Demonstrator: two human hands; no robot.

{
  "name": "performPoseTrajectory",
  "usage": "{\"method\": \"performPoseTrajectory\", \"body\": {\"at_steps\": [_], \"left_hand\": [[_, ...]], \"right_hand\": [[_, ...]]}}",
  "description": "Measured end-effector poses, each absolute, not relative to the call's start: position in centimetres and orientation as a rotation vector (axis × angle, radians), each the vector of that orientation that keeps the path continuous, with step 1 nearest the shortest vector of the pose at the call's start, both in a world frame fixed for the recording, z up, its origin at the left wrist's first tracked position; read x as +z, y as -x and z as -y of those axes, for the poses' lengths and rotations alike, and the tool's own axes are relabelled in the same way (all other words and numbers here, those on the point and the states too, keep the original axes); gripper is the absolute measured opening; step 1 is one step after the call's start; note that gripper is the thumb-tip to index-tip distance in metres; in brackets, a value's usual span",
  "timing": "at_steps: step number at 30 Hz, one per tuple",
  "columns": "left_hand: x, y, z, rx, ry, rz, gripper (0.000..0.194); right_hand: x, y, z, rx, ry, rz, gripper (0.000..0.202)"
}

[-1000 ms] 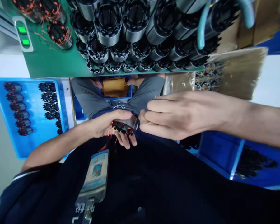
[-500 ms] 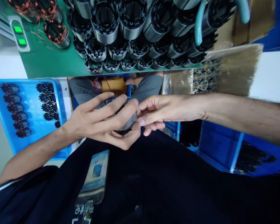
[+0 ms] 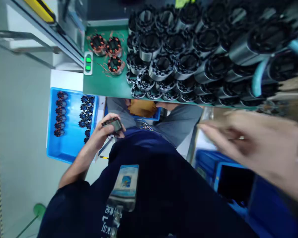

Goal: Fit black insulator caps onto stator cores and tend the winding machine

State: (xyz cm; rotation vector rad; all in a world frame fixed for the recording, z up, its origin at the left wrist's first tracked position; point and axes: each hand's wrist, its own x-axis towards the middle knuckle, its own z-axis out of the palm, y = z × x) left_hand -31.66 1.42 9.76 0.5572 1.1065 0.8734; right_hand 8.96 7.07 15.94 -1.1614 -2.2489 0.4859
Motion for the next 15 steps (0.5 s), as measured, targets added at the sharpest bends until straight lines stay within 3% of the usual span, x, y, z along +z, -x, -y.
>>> {"method": "performPoseTrajectory", "body": {"at_steps": [3,9,12,15], "left_hand": [[8.3,33.6,-0.7,1.14,-0.416,-1.27,0.07],[7.7,34.1,3.1,1.33,-0.361,-1.316,0.065],[7.0,33.9,5.6,1.368,-0.355,-1.335,0.066],[5.5,33.6,6.9,1.387,-0.379,-1.384,0.067]], "right_hand": [[12.8,-2.1,-8.1,0.333,0.951,2.551,0.015],[10.4,16.3,-18.7,0.323,1.336,2.653,0.052],[9.1,20.5,-23.8,0.328,1.515,2.638,0.047],[9.4,21.1,-24.8,0.306,1.356,2.729,0.043]]}}
